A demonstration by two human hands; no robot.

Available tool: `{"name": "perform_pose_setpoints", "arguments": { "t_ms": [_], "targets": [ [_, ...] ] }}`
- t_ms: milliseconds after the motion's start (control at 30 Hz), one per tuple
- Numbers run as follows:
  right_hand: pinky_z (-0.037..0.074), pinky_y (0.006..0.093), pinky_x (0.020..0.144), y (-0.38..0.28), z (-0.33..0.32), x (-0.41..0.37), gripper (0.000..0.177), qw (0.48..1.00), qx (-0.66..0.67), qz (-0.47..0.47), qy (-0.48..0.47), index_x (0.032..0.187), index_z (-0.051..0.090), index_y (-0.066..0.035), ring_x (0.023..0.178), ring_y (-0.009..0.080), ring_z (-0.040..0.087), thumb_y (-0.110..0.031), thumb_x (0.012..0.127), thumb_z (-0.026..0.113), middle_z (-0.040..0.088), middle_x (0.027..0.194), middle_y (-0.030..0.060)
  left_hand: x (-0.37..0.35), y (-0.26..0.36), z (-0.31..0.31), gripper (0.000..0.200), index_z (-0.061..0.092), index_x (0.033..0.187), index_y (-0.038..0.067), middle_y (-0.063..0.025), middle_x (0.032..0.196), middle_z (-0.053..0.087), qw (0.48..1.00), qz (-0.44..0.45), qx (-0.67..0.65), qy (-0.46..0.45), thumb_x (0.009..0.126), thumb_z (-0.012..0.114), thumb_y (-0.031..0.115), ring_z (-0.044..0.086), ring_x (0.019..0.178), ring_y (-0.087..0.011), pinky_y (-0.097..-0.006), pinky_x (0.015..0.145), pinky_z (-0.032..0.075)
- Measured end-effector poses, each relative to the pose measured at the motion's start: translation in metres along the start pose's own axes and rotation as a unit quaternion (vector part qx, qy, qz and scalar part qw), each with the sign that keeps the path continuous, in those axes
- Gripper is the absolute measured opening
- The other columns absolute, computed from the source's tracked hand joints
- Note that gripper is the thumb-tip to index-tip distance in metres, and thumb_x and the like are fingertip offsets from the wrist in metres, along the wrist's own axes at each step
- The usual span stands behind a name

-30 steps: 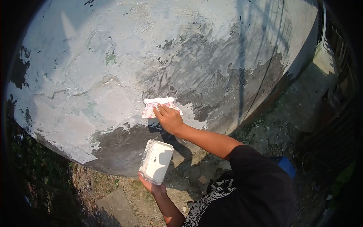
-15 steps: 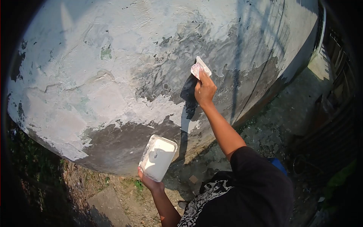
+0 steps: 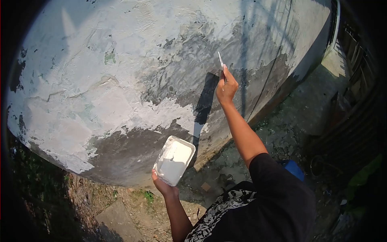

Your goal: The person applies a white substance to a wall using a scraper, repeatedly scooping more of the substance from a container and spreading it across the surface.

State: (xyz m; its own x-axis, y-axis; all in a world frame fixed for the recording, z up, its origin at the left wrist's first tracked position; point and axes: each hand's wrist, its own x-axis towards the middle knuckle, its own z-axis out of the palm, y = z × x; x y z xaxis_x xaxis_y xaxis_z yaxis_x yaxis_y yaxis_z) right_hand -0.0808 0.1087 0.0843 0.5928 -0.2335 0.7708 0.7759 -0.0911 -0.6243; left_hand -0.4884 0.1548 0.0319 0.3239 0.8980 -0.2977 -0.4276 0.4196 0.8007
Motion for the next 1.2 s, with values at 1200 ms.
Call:
{"name": "perform_pose_setpoints", "arguments": {
  "t_ms": [1200],
  "targets": [
    [0.053, 0.0449, 0.098, 0.047, -0.024, 0.009, 0.052, 0.988, 0.014, -0.077, -0.131, 0.125, 0.066, -0.002, 0.115, 0.0401, 0.066, 0.010, 0.075, 0.063, 0.069, 0.121, 0.0230, -0.024, -0.036, 0.099, 0.060, 0.050, 0.143, 0.006, -0.0102, 0.141, 0.058, 0.987, 0.132, -0.035, 0.082, 0.104, 0.039, 0.050, 0.056, 0.128, -0.0273, -0.0429, 0.106, 0.044]
  ]
}}
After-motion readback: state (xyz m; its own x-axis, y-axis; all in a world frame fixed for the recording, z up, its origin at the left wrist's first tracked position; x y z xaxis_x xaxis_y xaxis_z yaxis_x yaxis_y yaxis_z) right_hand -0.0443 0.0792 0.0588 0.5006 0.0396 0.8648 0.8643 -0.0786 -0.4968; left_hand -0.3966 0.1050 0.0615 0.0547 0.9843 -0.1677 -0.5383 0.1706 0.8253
